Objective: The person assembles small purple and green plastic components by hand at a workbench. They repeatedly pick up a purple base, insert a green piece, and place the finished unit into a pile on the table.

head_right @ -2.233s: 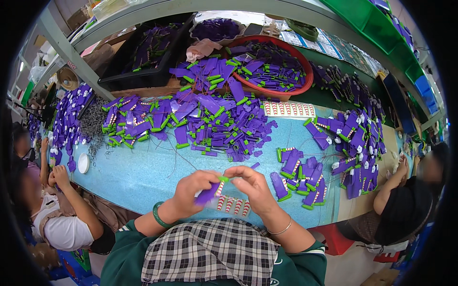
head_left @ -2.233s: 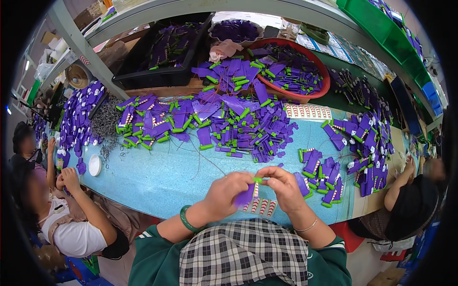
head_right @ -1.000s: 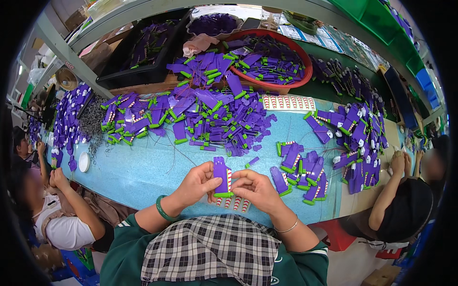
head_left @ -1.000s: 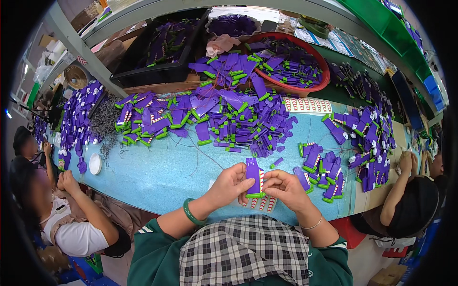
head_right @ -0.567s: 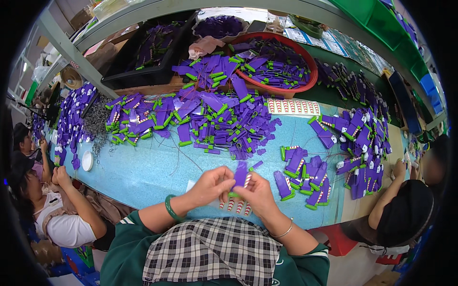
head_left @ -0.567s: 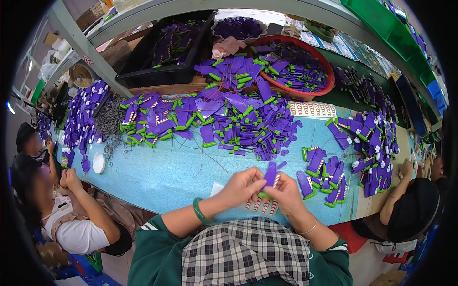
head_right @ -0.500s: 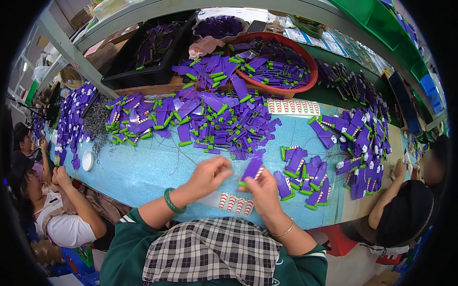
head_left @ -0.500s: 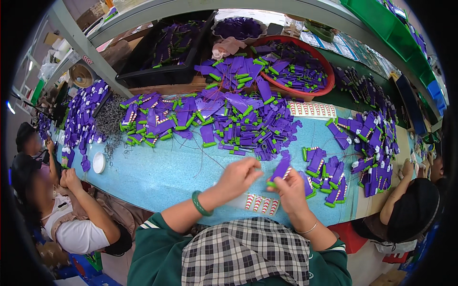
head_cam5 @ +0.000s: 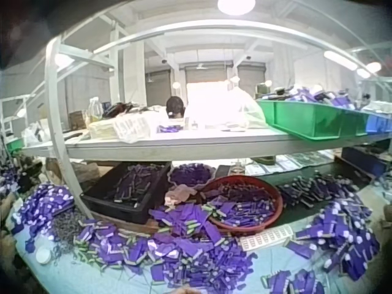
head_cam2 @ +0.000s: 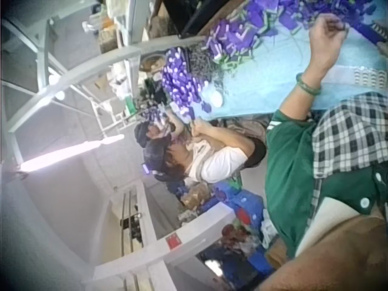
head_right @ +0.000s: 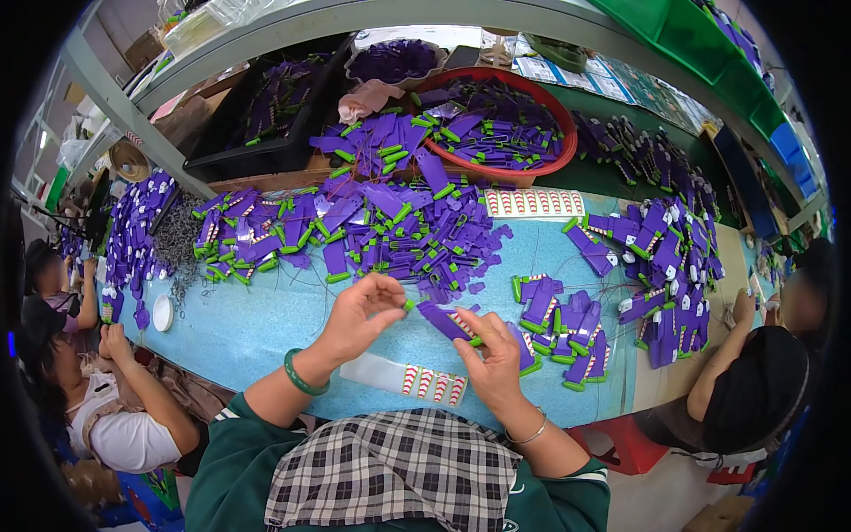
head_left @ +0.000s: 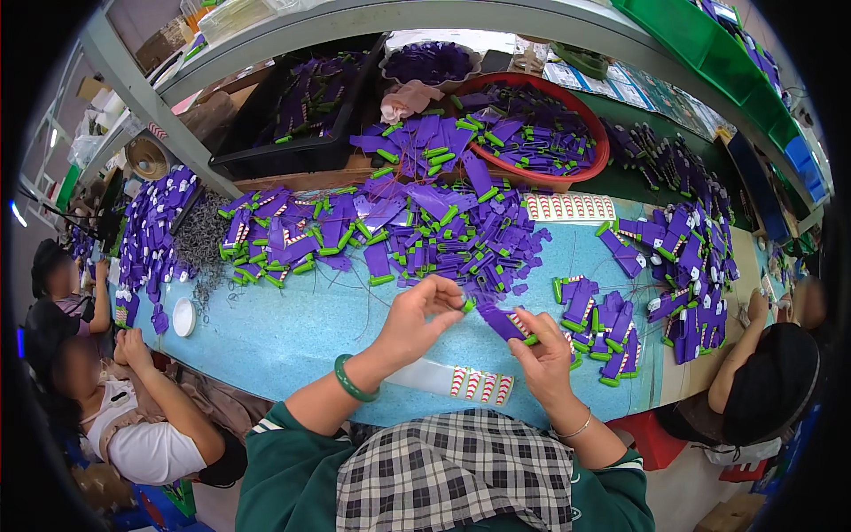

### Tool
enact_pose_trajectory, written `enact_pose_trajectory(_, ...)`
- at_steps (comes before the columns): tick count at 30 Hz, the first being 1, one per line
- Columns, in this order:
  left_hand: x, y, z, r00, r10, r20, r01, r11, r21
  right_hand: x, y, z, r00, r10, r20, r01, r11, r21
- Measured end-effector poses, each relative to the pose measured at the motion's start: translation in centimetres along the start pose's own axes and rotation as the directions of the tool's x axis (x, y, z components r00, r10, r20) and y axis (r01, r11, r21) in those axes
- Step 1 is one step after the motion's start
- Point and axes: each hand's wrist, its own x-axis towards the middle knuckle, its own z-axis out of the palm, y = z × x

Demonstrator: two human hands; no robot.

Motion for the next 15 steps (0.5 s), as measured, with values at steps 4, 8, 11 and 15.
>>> enact_pose_trajectory(4,-2.5,-0.4,0.6,0.968,-0.227,0.107,0.249,0.828,-0.502,0.1,-1.5,1.2,0.992,-0.130,0.004,0.129,0.982,-0.136)
enact_pose_trajectory(8,-3.2,-1.1,1.1,0.958,-0.286,-0.016,0.205,0.724,-0.659,-0.2,-1.2,1.6,0.976,-0.216,-0.015,0.213,0.971,-0.112)
enact_pose_trajectory(11,-3.4,-0.8,1.2,0.985,-0.171,0.002,0.143,0.818,-0.557,-0.4,-0.9,1.6,0.965,-0.260,0.038,0.262,0.947,-0.183)
enact_pose_trajectory(15,-3.5,-1.3,0.7,0.975,-0.216,0.056,0.215,0.843,-0.492,0.3,-2.3,-0.1,0.970,-0.103,0.219,0.156,0.958,-0.241)
